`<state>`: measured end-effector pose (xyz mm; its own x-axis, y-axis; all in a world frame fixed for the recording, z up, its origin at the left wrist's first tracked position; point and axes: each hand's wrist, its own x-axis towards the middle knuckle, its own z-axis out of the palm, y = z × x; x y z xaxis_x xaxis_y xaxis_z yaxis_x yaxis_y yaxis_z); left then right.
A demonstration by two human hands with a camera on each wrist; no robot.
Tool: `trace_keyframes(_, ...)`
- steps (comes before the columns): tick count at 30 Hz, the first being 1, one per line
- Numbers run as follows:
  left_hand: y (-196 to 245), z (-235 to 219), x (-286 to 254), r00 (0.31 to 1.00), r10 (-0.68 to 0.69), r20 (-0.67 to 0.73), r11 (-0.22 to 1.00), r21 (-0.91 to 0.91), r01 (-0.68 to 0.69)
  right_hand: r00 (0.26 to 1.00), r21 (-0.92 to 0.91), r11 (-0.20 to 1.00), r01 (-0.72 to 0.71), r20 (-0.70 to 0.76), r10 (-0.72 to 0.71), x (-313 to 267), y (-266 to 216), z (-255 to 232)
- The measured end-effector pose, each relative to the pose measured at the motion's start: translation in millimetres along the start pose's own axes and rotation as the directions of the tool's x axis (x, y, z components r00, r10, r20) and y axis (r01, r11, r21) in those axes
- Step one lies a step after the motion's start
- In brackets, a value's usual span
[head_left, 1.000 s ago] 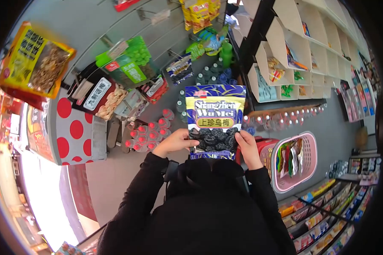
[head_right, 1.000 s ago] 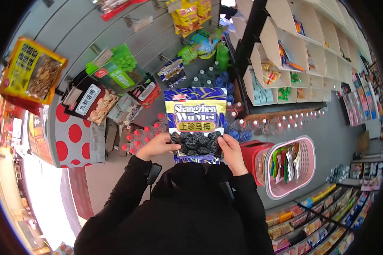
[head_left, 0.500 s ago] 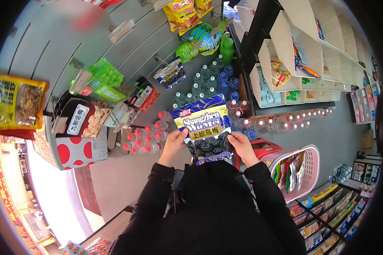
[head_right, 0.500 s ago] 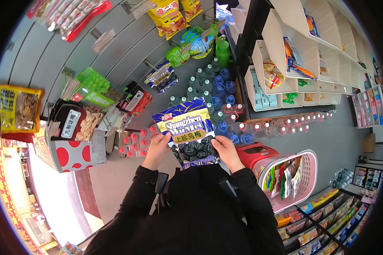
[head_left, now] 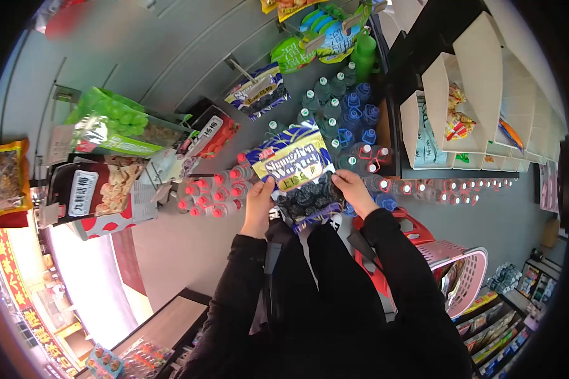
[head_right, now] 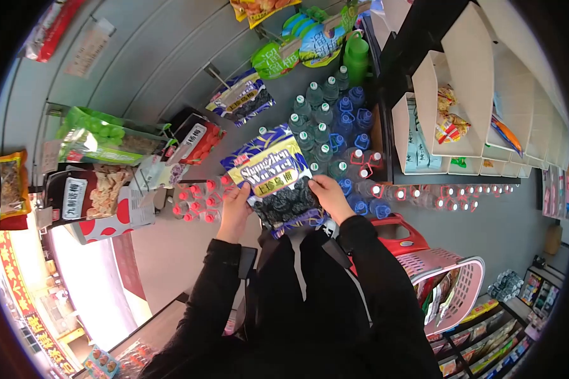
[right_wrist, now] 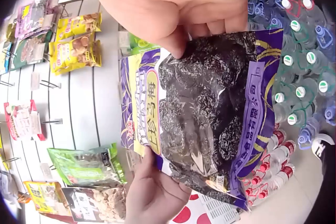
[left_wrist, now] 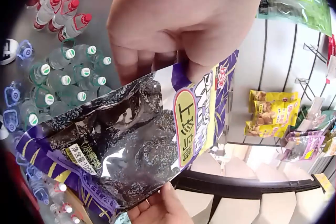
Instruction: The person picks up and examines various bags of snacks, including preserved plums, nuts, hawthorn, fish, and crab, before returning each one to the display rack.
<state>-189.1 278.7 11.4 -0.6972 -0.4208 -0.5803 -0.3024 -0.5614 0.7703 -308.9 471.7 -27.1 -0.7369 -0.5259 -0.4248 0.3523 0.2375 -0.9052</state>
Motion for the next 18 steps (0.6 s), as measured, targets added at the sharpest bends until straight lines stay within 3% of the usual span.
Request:
trace_keyframes(6, -11, -26, 71, 0.998, 0.003, -0.056, 0.999, 0.052, 0.000, 0.999, 0.072, 0.996, -0.044, 0.012, 0.043, 55, 11, 17)
trace_keyframes(7, -15, -28, 83, 0.994, 0.075, -0.085, 0.994, 0.088, -0.067, 0.998, 0.090, 0.996, -0.024, -0.058, 0.029, 63, 13, 24)
trace_keyframes(9, -14, -30, 97, 0.980, 0.150, -0.130, 0.978, 0.164, -0.127, 1.000, 0.131, 0.991, -0.018, -0.011, 0.020, 81, 21, 24)
trace_keyframes(12, 0, -32, 120, 0.979, 0.189, -0.077, 0.962, 0.214, -0.169, 0.998, 0.239, 0.970, -0.039, -0.032, 0.048, 102, 23, 34)
trace_keyframes(14, 9, -31, 135, 0.975, 0.210, -0.073, 0.959, 0.208, -0.191, 0.996, 0.210, 0.977, -0.050, -0.065, 0.064, 117, 18, 41)
trace_keyframes(16, 18, -33, 147, 0.971, 0.228, -0.067, 0.957, 0.201, -0.211, 0.999, 0.330, 0.944, 0.015, -0.047, 0.000, 134, 19, 41)
trace_keyframes(18, 28, -34, 157, 0.965, 0.261, -0.033, 0.941, 0.233, -0.246, 0.997, 0.274, 0.962, 0.004, -0.079, 0.018, 147, 10, 42)
